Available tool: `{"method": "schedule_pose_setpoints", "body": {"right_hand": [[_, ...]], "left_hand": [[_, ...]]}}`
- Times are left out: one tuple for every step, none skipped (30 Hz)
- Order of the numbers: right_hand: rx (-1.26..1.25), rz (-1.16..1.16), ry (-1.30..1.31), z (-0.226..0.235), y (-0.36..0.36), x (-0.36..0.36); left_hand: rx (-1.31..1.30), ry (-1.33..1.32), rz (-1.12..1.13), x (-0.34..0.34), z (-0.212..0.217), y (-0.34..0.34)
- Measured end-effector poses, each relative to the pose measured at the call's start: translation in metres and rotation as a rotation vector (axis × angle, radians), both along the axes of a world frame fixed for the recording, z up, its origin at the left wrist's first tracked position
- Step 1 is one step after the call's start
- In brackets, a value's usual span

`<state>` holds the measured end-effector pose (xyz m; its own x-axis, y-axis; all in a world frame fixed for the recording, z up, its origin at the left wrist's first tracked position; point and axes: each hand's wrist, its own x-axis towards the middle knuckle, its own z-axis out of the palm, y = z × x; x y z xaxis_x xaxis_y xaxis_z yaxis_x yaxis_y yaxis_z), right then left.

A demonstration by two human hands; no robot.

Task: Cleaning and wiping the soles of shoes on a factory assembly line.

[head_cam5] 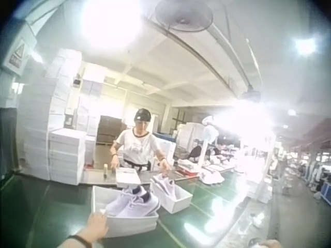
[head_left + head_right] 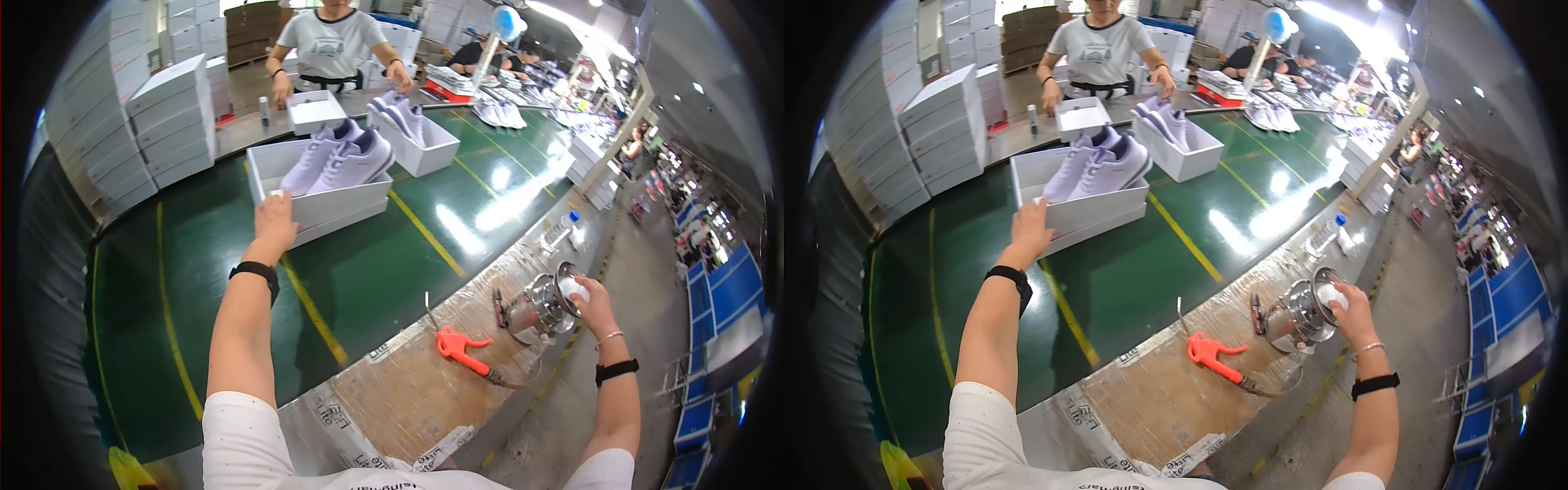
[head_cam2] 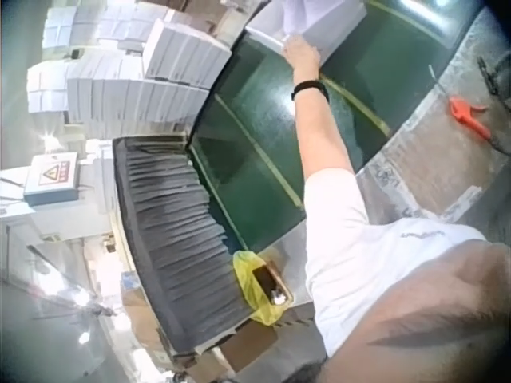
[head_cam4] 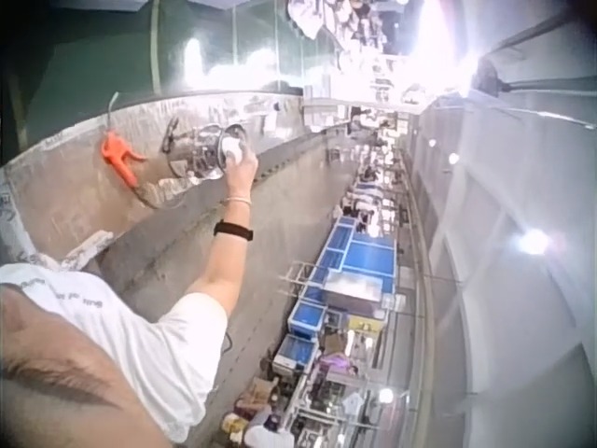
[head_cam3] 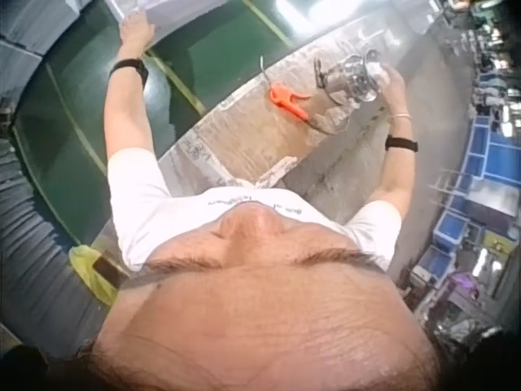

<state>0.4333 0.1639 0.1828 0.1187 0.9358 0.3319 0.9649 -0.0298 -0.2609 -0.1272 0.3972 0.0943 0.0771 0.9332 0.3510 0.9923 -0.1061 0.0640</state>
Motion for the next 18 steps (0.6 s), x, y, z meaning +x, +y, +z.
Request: {"method": "schedule_pose_setpoints", "body": {"right_hand": [[-0.017, 0.01, -0.016, 0.004, -0.002, 0.001], [-0.069, 0.053, 0.043, 0.006, 0.01, -0.009], [-0.123, 0.028, 0.08, 0.018, 0.01, -0.005], [-0.113, 0.034, 0.057, 0.025, 0.016, -0.016], [-0.102, 0.059, 0.04, 0.026, 0.018, -0.025], [-0.102, 0.018, 0.034, 0.02, 0.006, -0.019], [-0.026, -0.005, 0.037, 0.006, 0.004, -0.018], [0.049, -0.013, 0.051, -0.007, 0.009, -0.018], [-0.005, -0.019, 0.111, -0.007, 0.01, -0.014], [-0.06, -0.017, 0.173, 0.001, 0.008, -0.003], [-0.15, -0.033, 0.193, 0.014, 0.01, 0.001], [-0.144, -0.002, 0.173, 0.026, 0.011, -0.006], [-0.086, 0.005, 0.091, 0.03, 0.009, -0.013], [-0.016, 0.03, 0.075, 0.018, 0.006, -0.01], [-0.006, 0.055, 0.094, 0.009, 0.005, -0.005], [-0.017, 0.029, 0.084, 0.003, 0.004, 0.001], [-0.032, 0.001, 0.079, 0.0, 0.004, 0.004], [-0.058, 0.027, 0.127, 0.008, 0.006, 0.0]], "left_hand": [[0.005, 0.045, 0.019, -0.002, -0.007, 0.013], [0.113, 0.127, 0.095, -0.037, -0.038, 0.028], [0.214, 0.119, -0.028, -0.029, -0.033, 0.02], [0.213, 0.078, -0.064, -0.044, -0.031, 0.015], [0.103, 0.016, -0.025, -0.069, -0.026, 0.009], [0.147, 0.003, -0.143, -0.072, -0.014, -0.005], [0.296, -0.004, -0.177, -0.086, -0.016, -0.012], [0.217, -0.025, -0.163, -0.093, -0.011, -0.022], [0.138, -0.041, -0.139, -0.104, -0.007, -0.031], [0.093, -0.048, -0.124, -0.113, -0.002, -0.04], [0.038, -0.051, -0.111, -0.121, 0.002, -0.052], [-0.009, -0.04, -0.08, -0.128, 0.007, -0.065], [-0.036, 0.055, -0.035, -0.135, 0.012, -0.075], [-0.137, 0.051, 0.008, -0.136, 0.022, -0.083], [-0.236, 0.035, 0.054, -0.131, 0.032, -0.088], [-0.211, 0.057, 0.021, -0.126, 0.042, -0.092], [-0.191, 0.085, -0.013, -0.119, 0.054, -0.096], [-0.106, -0.002, -0.078, -0.117, 0.064, -0.095]]}}
